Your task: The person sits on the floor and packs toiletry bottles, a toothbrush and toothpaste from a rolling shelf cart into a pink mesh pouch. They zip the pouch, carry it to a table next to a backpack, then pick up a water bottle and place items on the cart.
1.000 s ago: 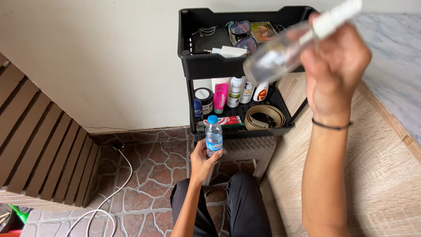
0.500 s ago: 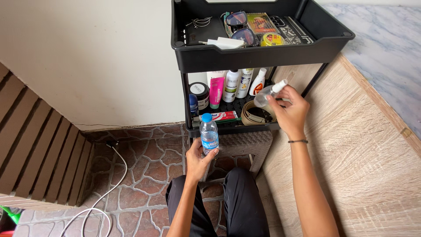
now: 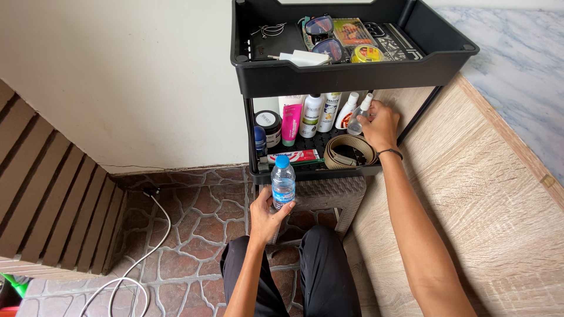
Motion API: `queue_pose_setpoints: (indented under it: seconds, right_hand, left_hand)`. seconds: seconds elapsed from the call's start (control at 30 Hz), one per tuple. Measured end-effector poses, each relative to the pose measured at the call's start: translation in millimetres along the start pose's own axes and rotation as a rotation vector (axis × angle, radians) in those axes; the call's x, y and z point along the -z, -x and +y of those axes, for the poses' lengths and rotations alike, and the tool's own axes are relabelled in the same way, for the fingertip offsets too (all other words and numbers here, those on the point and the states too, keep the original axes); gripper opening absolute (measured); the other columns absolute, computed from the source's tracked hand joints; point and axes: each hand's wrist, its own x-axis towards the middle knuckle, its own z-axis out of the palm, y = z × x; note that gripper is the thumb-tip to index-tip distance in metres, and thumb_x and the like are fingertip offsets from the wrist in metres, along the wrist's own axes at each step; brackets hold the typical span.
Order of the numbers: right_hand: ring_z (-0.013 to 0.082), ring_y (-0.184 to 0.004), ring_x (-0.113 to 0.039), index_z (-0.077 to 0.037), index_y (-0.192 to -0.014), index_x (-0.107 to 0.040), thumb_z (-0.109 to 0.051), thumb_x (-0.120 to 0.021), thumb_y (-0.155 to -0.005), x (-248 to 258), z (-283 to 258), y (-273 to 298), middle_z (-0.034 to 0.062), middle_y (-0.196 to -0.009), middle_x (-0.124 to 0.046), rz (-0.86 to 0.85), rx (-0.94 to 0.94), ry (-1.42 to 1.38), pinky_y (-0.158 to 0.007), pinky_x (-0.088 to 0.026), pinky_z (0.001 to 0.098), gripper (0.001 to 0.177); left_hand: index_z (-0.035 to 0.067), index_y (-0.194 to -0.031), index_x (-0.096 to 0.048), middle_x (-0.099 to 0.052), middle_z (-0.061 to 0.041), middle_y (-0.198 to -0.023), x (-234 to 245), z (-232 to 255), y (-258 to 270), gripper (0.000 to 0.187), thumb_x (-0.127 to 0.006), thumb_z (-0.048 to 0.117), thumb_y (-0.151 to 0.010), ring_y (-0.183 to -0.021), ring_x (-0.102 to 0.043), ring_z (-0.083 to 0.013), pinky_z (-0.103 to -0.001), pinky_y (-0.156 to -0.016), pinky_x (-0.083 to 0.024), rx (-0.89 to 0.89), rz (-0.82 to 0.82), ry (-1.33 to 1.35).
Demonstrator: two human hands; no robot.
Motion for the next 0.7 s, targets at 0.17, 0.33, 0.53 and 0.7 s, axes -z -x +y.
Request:
queue_pose_setpoints:
  seconds: [0.17, 0.33, 0.53, 0.7]
  right_hand:
    - [0.0262, -0.091, -0.074, 0.003, -0.116, -0.068, -0.002, -0.08, -0.083, -3, 7, -9, 0.018, -0.106, -0.074, 0.051, -0.039, 0.048, -0.08, -0.059, 0.0379, 0.035]
    - [0.0329, -0.095, -0.072, 0.005, -0.112, -0.069, -0.001, -0.082, -0.082, -14, 14, -13, 0.0206, -0.106, -0.073, 0.115, -0.042, 0.115, -0.078, -0.059, 0.041, 0.033]
    - [0.036, -0.099, -0.073, 0.004, -0.112, -0.07, -0.003, -0.081, -0.084, -25, 22, -9, 0.0209, -0.111, -0.072, 0.083, -0.126, 0.168, -0.083, -0.059, 0.0429, 0.031]
    - [0.0365, -0.099, -0.072, 0.003, -0.112, -0.07, -0.002, -0.081, -0.083, -25, 22, -5, 0.02, -0.11, -0.073, 0.089, -0.118, 0.172, -0.082, -0.059, 0.0439, 0.031]
  left_hand:
    - [-0.004, -0.113, -0.066, -0.076, -0.013, -0.105, -1, 3, -1, 0.051, -0.085, 0.03, -0.081, -0.098, -0.072, -0.0158, -0.034, -0.087, -0.058, -0.023, -0.008, 0.019]
    - [-0.005, -0.114, -0.066, -0.076, -0.012, -0.105, -1, 5, 0, 0.054, -0.085, 0.031, -0.08, -0.099, -0.073, -0.0161, -0.034, -0.088, -0.058, -0.027, 0.001, -0.002]
    - [-0.005, -0.115, -0.066, -0.076, -0.013, -0.104, -1, 4, -1, 0.055, -0.085, 0.032, -0.079, -0.098, -0.073, -0.0164, -0.034, -0.088, -0.057, -0.026, 0.013, -0.002]
    - [-0.006, -0.115, -0.066, -0.075, -0.013, -0.103, -2, 3, -2, 0.056, -0.085, 0.033, -0.08, -0.098, -0.072, -0.017, -0.034, -0.088, -0.057, -0.049, 0.014, 0.002]
